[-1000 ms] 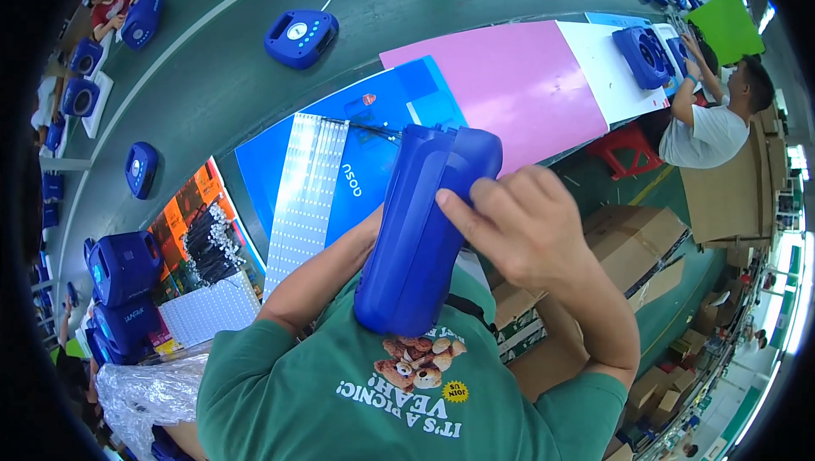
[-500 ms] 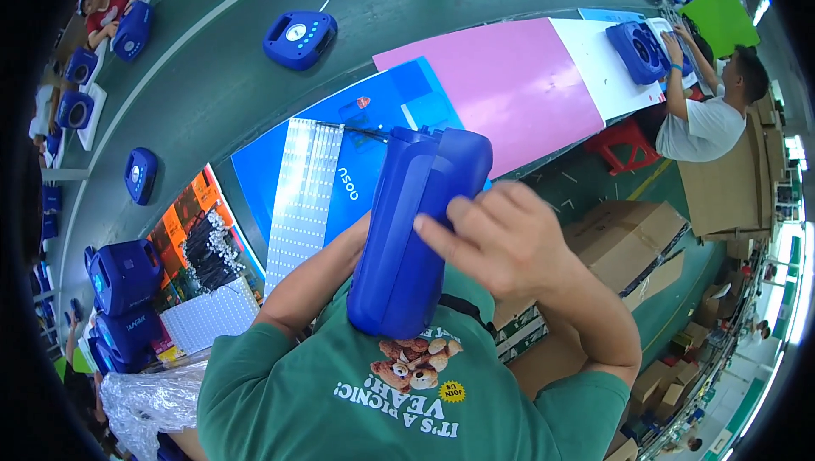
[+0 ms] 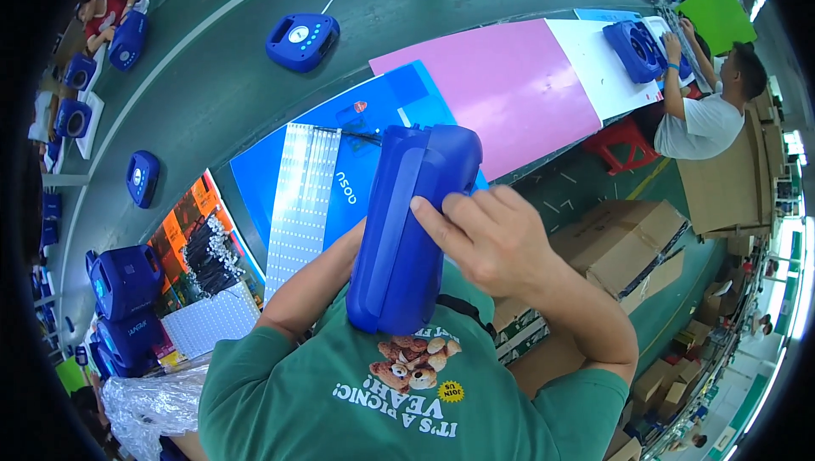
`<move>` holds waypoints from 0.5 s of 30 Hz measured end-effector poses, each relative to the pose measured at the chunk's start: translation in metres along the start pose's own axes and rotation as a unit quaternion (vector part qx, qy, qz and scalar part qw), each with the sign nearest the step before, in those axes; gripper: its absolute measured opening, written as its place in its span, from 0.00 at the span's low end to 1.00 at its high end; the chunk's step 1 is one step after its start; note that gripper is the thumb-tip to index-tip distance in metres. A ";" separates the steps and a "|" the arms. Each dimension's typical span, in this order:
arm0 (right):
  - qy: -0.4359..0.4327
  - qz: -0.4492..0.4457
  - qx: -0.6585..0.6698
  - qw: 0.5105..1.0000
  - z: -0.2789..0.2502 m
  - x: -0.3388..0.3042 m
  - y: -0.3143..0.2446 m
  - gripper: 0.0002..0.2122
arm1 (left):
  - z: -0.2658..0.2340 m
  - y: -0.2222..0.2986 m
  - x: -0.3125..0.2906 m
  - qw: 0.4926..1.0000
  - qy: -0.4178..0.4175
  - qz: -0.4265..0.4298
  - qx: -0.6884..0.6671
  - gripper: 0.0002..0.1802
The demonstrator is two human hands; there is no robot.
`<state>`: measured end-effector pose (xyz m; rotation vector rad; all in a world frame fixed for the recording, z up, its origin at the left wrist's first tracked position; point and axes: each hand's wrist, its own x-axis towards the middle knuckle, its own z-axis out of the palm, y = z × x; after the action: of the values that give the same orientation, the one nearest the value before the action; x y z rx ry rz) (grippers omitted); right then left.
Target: The person assembles electronic lighting components by connecting wiring harnesses to LED strips and placing the LED strips into plastic housings, using tweezers for precise manipulation.
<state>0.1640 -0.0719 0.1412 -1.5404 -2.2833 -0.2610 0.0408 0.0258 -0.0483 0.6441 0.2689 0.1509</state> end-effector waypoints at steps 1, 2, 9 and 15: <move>-0.018 0.028 0.022 0.999 0.001 -0.002 -0.007 0.22 | -0.001 0.000 0.000 1.000 0.001 0.000 -0.011 0.26; -0.009 0.048 0.043 0.998 0.003 -0.002 -0.013 0.23 | 0.000 0.001 -0.002 1.000 0.001 -0.001 -0.010 0.26; 0.006 0.184 0.160 0.970 0.008 -0.005 -0.039 0.22 | 0.003 0.005 -0.005 0.998 0.023 0.018 0.055 0.21; -0.012 0.173 0.052 0.983 0.000 -0.003 -0.030 0.20 | -0.017 -0.010 0.004 0.999 0.040 0.004 0.014 0.23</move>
<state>0.1371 -0.0859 0.1420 -1.8540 -1.9660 -0.0269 0.0402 0.0284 -0.0681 0.6678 0.3463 0.1819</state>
